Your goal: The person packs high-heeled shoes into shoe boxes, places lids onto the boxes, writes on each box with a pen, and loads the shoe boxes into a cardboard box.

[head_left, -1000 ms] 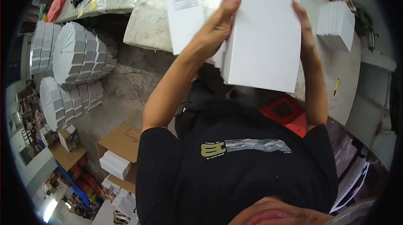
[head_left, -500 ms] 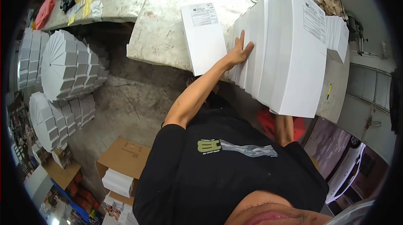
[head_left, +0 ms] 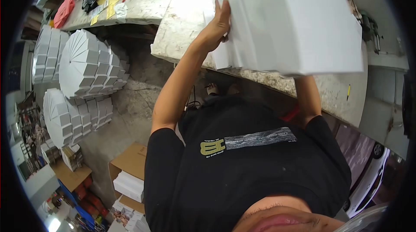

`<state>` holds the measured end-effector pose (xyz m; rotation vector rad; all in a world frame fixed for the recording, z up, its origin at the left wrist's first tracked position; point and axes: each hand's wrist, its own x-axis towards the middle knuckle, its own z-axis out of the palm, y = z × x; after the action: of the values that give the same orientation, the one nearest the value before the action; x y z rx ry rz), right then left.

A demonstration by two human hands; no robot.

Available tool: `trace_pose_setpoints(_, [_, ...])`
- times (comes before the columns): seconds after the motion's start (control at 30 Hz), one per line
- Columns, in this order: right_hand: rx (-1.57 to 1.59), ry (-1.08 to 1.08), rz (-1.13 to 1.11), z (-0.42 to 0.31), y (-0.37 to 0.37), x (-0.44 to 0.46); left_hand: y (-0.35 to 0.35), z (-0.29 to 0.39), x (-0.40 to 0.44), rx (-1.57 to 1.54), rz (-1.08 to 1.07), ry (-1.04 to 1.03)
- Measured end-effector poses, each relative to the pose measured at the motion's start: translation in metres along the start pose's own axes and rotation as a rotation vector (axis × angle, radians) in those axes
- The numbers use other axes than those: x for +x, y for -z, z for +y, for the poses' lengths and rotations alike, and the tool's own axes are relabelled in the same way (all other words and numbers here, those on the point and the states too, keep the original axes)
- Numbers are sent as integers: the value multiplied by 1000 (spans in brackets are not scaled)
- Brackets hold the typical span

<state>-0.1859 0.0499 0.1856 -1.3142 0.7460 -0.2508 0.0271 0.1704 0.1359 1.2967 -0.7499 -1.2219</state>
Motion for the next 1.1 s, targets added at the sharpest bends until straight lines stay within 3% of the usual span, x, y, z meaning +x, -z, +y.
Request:
trace_pose_setpoints(0.17, [-19,-7,-23,34,-27,41,58,-86,11,-3,-120,87])
trace_pose_setpoints(0.23, [22,-31,-25,50,-20,31,46,-67,-25,88,-26,45])
trace_pose_setpoints(0.27, [53,-56,-26,60,-15,26,34,-16,-49,35,52,256])
trace_pose_setpoints(0.37, [165,-148,1,94,-2,22,31,64,-89,469,473,-477])
trace_pose_setpoints(0.4, [212,-185,23,107,1,22,30,116,-105,453,410,-691])
trace_pose_setpoints(0.47, [312,-263,70,133,4,24,10,186,-113,836,255,-901])
trace_pose_setpoints(0.53, [425,-343,133,161,4,26,-20,209,-82,1063,152,-1069])
trace_pose_setpoints(0.57, [495,-382,168,176,3,29,-25,205,-63,1151,-9,-829])
trace_pose_setpoints(0.6, [569,-424,204,190,1,33,-26,184,-41,1329,62,-793])
trace_pose_setpoints(0.67, [755,-529,284,217,-2,45,-17,199,-30,1375,3,-709])
trace_pose_setpoints(0.73, [943,-683,396,234,-11,54,-7,242,-21,1385,-52,-415])
trace_pose_setpoints(0.8, [1092,-717,410,242,-22,59,10,269,8,1396,-64,-289])
trace_pose_setpoints(0.87, [1098,-332,70,254,-36,55,26,285,41,1225,-62,-285])
trace_pose_setpoints(0.93, [1239,-17,119,290,-63,91,33,299,58,1121,-28,-352])
trace_pose_setpoints(1.1, [1202,91,107,198,-22,-22,117,242,130,703,-36,-379])
